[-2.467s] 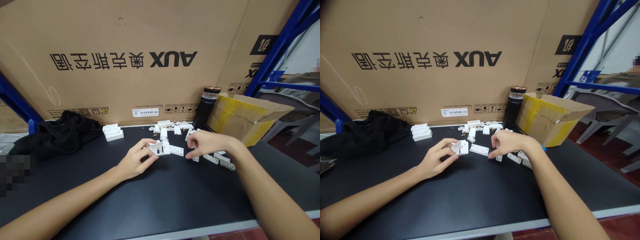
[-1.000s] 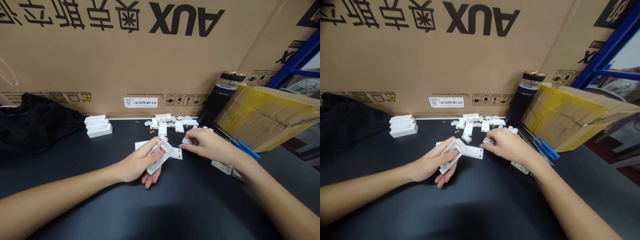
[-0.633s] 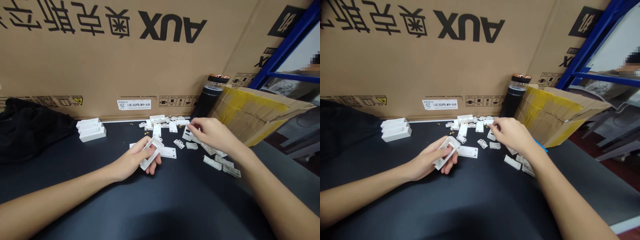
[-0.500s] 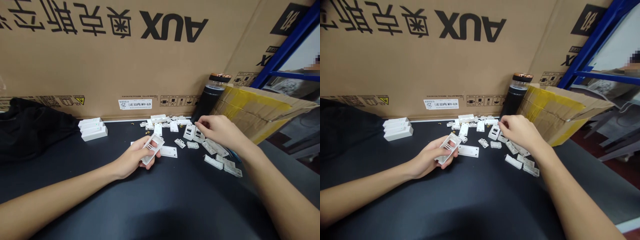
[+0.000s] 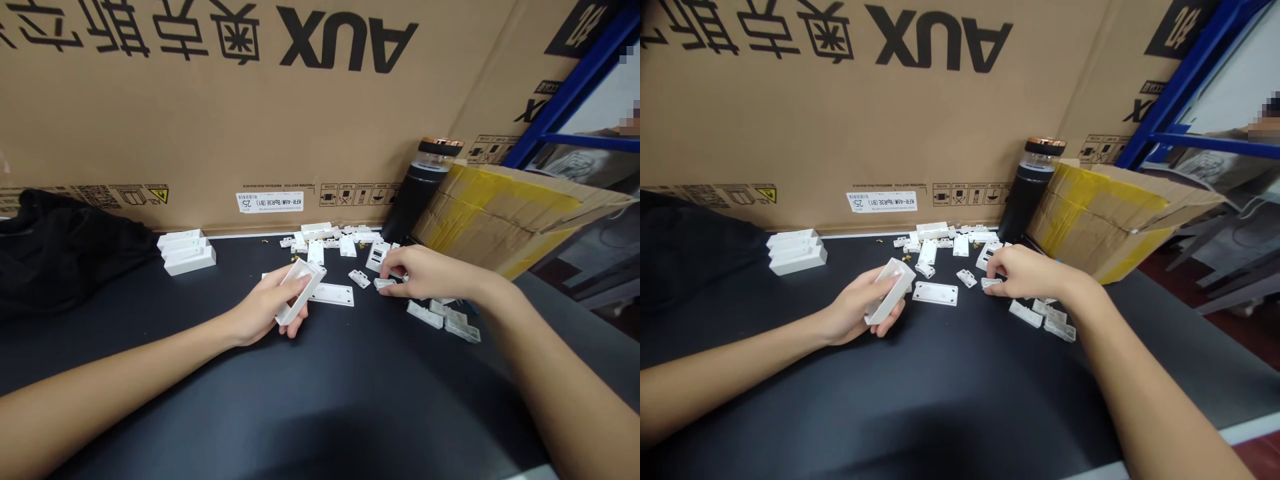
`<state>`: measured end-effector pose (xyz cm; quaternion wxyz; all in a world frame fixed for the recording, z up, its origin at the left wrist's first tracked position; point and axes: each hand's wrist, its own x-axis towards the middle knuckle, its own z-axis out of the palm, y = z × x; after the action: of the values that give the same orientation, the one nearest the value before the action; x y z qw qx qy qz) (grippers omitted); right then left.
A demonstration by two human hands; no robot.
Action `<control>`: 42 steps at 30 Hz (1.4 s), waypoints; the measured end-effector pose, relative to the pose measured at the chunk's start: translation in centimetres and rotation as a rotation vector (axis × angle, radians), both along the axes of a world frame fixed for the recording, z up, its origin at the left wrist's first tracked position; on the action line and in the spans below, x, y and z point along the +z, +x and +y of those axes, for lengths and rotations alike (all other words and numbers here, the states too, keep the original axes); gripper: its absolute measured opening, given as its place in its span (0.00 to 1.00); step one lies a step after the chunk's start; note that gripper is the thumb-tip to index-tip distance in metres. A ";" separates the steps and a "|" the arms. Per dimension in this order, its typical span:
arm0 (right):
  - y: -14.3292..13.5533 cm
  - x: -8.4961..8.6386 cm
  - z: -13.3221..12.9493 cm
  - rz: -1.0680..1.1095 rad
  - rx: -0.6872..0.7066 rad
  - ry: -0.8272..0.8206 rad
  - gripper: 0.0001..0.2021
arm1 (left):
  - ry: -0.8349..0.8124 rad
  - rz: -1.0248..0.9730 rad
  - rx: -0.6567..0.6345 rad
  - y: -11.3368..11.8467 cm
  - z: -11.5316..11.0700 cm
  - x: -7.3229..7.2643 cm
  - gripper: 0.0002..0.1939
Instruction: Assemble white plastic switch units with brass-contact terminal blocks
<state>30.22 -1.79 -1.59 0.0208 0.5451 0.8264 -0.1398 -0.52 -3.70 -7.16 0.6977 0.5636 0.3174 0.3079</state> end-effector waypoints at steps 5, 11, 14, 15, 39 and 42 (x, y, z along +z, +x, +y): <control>-0.4 0.5 -1.0 0.080 0.023 -0.037 0.14 | 0.219 0.249 -0.171 -0.4 -1.0 0.5 0.23; -2.1 0.8 -1.6 0.114 0.106 -0.109 0.20 | 0.808 0.368 -0.262 -0.1 -1.4 0.7 0.25; -2.8 -0.1 -0.4 0.185 0.075 0.227 0.18 | 1.055 0.560 -0.284 -0.2 -1.2 1.2 0.23; -2.8 -0.6 0.1 0.170 0.046 0.356 0.16 | 1.103 0.637 -0.281 -0.3 -1.2 1.5 0.23; -2.4 -2.7 2.9 -0.164 -0.152 0.422 0.12 | 1.511 0.773 -0.238 0.9 -4.6 1.2 0.06; -2.0 -2.9 2.6 -0.150 -0.137 0.405 0.14 | 1.495 0.643 -0.387 1.1 -5.5 -0.1 0.05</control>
<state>28.20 0.85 -4.49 -0.0375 0.6019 0.7947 0.0689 0.59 -9.16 -7.25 0.0560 0.9829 0.1107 0.1361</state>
